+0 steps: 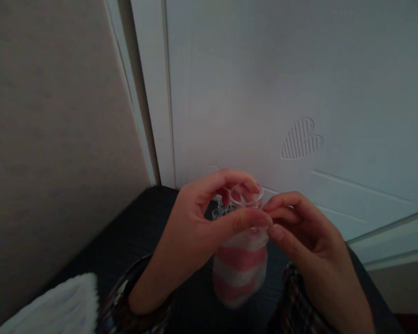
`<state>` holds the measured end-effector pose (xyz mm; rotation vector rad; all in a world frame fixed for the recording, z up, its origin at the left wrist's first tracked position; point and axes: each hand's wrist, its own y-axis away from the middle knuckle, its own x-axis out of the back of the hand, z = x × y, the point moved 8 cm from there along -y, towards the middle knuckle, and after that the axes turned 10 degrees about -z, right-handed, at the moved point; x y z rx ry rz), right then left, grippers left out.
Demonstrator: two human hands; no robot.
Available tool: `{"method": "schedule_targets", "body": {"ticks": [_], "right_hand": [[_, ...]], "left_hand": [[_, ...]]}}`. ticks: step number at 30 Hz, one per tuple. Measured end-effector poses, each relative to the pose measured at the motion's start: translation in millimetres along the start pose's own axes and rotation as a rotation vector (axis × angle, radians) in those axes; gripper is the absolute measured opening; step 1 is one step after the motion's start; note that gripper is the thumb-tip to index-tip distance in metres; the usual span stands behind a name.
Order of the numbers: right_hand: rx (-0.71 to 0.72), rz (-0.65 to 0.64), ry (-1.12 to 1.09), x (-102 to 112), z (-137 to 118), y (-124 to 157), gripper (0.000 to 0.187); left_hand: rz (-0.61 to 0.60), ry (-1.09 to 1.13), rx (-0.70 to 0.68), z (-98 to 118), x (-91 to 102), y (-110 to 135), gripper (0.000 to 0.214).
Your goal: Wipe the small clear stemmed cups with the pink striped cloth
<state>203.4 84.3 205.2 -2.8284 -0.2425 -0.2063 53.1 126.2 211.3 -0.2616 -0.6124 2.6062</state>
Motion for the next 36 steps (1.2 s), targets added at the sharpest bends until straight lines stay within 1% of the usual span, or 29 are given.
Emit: {"method": "schedule_targets", "body": {"ticks": [4, 6, 8, 11, 15, 19, 21, 22, 25, 29, 31, 33, 36], "right_hand": [[-0.006, -0.020, 0.098, -6.9, 1.4, -0.6, 0.043], [0.006, 0.010, 0.105, -7.9, 1.5, -1.6, 0.045], [0.027, 0.039, 0.084, -7.6, 1.1, -2.5, 0.039], [0.053, 0.050, 0.031, -5.3, 0.7, -3.0, 0.034], [0.068, 0.123, -0.047, 4.4, 1.8, -0.9, 0.033], [0.105, 0.140, -0.107, 5.2, 1.4, -0.2, 0.039], [0.124, 0.131, -0.137, 3.5, 0.9, -0.9, 0.044], [0.129, 0.125, -0.146, 2.5, 0.7, -1.5, 0.043], [0.127, 0.090, -0.134, -0.6, 1.0, -3.7, 0.031], [0.101, 0.066, -0.134, -3.6, 5.3, -5.8, 0.020], [0.079, 0.084, -0.178, -3.6, 9.0, -6.5, 0.012], [0.066, 0.114, -0.204, -2.1, 11.4, -6.9, 0.009], [0.079, 0.200, -0.134, 6.6, 9.5, -5.3, 0.008]], "left_hand": [[0.115, -0.061, 0.009, 2.8, 1.5, -1.0, 0.020], [0.152, -0.064, 0.010, 3.2, 2.5, -1.6, 0.021], [0.155, -0.054, 0.009, 2.3, 3.3, -2.5, 0.022], [0.066, 0.038, 0.019, -2.5, 1.5, -5.3, 0.020], [-0.080, 0.159, 0.093, -13.3, -2.3, -8.6, 0.030], [-0.194, 0.225, 0.222, -26.3, -8.8, -9.0, 0.029], [-0.214, 0.255, 0.260, -29.3, -10.7, -9.3, 0.024], [-0.210, 0.270, 0.262, -29.3, -10.6, -9.8, 0.022], [-0.181, 0.276, 0.263, -27.9, -8.1, -11.5, 0.014], [-0.147, 0.192, 0.281, -24.9, -5.1, -12.0, 0.014], [-0.134, 0.161, 0.298, -23.0, -5.3, -11.5, 0.016], [-0.130, 0.164, 0.333, -22.7, -7.2, -10.4, 0.017], [-0.106, 0.214, 0.395, -24.2, -8.8, -8.6, 0.020]]}}
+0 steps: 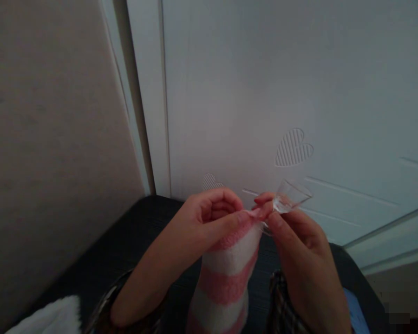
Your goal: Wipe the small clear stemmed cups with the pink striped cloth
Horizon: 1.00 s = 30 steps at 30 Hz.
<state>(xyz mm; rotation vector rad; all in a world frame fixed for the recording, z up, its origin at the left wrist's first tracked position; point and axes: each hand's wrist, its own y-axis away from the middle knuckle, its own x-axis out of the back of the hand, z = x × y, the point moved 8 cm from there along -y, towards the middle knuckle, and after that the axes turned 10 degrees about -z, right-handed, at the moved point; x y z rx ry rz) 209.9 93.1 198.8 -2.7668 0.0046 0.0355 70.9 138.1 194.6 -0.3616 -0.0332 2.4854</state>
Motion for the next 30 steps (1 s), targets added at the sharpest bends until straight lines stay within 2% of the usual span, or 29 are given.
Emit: {"method": "schedule_targets", "body": {"ticks": [3, 8, 14, 17, 21, 26, 30], "right_hand": [[0.037, 0.050, 0.072, 8.5, -5.7, 0.8, 0.010], [0.037, -0.009, 0.055, 4.8, -9.6, 0.2, 0.013], [0.005, 0.027, 0.039, 6.3, -8.0, 0.0, 0.012], [-0.002, 0.006, 0.035, 6.8, -7.4, 1.2, 0.011], [-0.051, 0.011, 0.081, 5.3, -6.8, 1.3, 0.006], [-0.013, 0.031, 0.195, 2.2, -13.9, -0.9, 0.010], [-0.055, 0.020, 0.213, 3.5, -10.2, 0.8, 0.014]], "left_hand": [[0.022, 0.041, -0.001, 0.1, 1.0, -0.4, 0.026], [0.037, 0.056, -0.034, -1.2, 1.4, -2.1, 0.022], [-0.018, 0.101, 0.050, -12.3, -1.7, -0.8, 0.022], [-0.097, 0.095, 0.044, -13.3, -6.0, -1.6, 0.008], [-0.129, 0.066, 0.038, -15.4, -6.3, -4.1, 0.021], [-0.175, 0.009, 0.045, -15.4, -9.1, -6.8, 0.018], [-0.153, 0.028, 0.024, -12.5, -6.7, -6.2, 0.021]]}}
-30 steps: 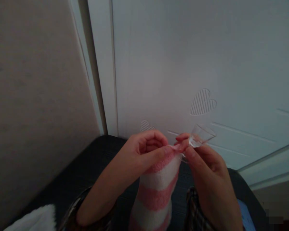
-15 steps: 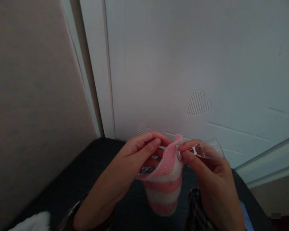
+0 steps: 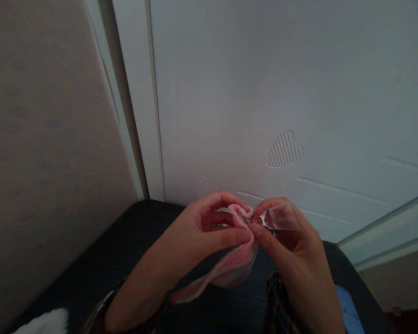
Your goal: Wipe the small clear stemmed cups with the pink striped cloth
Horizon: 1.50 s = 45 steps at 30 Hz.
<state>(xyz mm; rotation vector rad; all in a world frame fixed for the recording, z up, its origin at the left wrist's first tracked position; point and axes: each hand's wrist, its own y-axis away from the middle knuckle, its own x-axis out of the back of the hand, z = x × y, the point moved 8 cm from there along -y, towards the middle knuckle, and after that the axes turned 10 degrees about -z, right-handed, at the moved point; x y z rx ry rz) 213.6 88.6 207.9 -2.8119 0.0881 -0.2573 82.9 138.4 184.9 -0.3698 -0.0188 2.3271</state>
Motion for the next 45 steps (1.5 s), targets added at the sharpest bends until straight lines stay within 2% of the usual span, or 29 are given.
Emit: {"method": "schedule_targets", "body": {"ticks": [4, 9, 13, 21, 28, 30, 34, 38, 42, 45], "right_hand": [[0.059, 0.081, 0.017, 11.5, -4.9, 4.6, 0.032], [0.139, 0.083, 0.151, 14.9, -14.7, 7.6, 0.019], [0.158, 0.072, 0.251, 13.2, -14.7, 9.6, 0.021], [0.248, 0.000, 0.291, 6.3, -18.2, 14.0, 0.026], [0.191, 0.098, 0.324, 12.5, -19.3, 12.6, 0.005], [0.173, 0.117, 0.363, 14.4, -19.5, 12.3, 0.008], [0.159, 0.137, 0.416, 14.7, -20.1, 11.8, 0.019], [0.202, 0.150, 0.366, 11.3, -22.0, 11.9, 0.008], [0.229, 0.092, 0.330, 3.9, -22.1, 10.2, 0.013], [0.211, 0.037, 0.301, -0.3, -19.4, 7.9, 0.018]], "left_hand": [[0.033, -0.024, -0.067, 6.5, 5.4, 3.3, 0.021], [0.079, -0.084, -0.095, 11.4, 8.1, 3.7, 0.020], [0.143, -0.076, -0.091, 12.2, 11.2, 3.3, 0.013], [0.091, -0.041, -0.066, 13.4, 13.1, 6.5, 0.012], [0.068, -0.070, -0.127, 20.5, 2.2, 7.7, 0.015], [0.063, -0.093, -0.152, 21.5, 0.3, 8.8, 0.016], [0.071, -0.166, -0.189, 23.3, 2.4, 10.2, 0.013], [0.090, -0.344, -0.157, 22.4, 4.2, 9.1, 0.009], [0.134, -0.590, -0.093, 20.5, 5.2, 8.2, 0.007], [0.168, -0.658, -0.086, 20.9, 7.9, 8.9, 0.007]]}}
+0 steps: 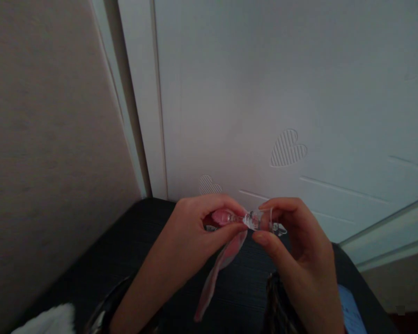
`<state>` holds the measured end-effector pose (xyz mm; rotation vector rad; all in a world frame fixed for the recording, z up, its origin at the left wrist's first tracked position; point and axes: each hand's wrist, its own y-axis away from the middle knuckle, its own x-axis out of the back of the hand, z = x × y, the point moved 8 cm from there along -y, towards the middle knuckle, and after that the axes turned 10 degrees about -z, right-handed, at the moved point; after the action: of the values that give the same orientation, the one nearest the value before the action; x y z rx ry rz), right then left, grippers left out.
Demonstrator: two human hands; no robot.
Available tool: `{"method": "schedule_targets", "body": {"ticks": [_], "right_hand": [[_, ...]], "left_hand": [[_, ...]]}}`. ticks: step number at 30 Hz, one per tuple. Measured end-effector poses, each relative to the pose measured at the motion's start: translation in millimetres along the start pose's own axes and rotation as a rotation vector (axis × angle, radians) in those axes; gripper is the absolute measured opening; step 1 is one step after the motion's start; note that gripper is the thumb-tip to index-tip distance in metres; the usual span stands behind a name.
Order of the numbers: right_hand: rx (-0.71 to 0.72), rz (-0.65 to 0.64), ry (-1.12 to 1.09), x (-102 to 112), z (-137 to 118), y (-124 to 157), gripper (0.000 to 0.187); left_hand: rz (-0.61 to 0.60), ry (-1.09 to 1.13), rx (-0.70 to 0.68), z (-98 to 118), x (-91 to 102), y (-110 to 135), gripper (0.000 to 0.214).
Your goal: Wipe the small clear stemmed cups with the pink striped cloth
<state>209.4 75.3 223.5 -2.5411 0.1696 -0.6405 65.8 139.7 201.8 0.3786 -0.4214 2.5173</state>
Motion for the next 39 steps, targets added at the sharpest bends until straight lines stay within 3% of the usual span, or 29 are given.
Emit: {"method": "schedule_targets", "body": {"ticks": [5, 11, 15, 17, 21, 25, 29, 33, 39], "right_hand": [[0.011, -0.070, 0.003, -5.9, 2.0, -2.1, 0.033], [-0.083, -0.183, 0.102, -12.0, 18.4, -1.6, 0.040], [-0.103, -0.241, 0.100, -12.2, 19.1, -2.6, 0.020], [-0.135, -0.231, 0.102, -8.6, 19.0, -2.8, 0.007], [-0.211, -0.186, 0.103, -2.1, 22.7, -2.1, 0.010], [-0.215, -0.188, -0.008, -6.6, 28.3, -2.7, 0.002], [-0.289, -0.252, -0.048, -14.2, 38.1, -2.5, 0.012], [-0.319, -0.250, 0.053, -11.1, 36.4, -3.3, 0.010], [-0.270, -0.190, -0.026, -8.9, 31.3, -4.5, 0.005]], "left_hand": [[0.003, 0.145, -0.032, -1.7, 2.7, -0.4, 0.007], [-0.010, 0.400, -0.149, 4.5, 2.7, -1.4, 0.015], [0.060, 0.476, -0.165, 0.7, 8.2, -1.2, 0.017], [0.081, 0.486, -0.163, -0.8, 10.1, -1.1, 0.017], [0.099, 0.459, -0.162, 0.0, 11.8, -1.3, 0.014], [-0.006, 0.449, -0.113, -2.8, 2.3, -5.4, 0.009], [-0.089, 0.366, -0.007, -12.4, -5.8, -6.7, 0.004], [-0.068, 0.335, -0.017, -11.7, -4.3, -6.6, 0.010], [-0.001, 0.393, -0.034, -7.8, 0.8, -7.4, 0.009]]}}
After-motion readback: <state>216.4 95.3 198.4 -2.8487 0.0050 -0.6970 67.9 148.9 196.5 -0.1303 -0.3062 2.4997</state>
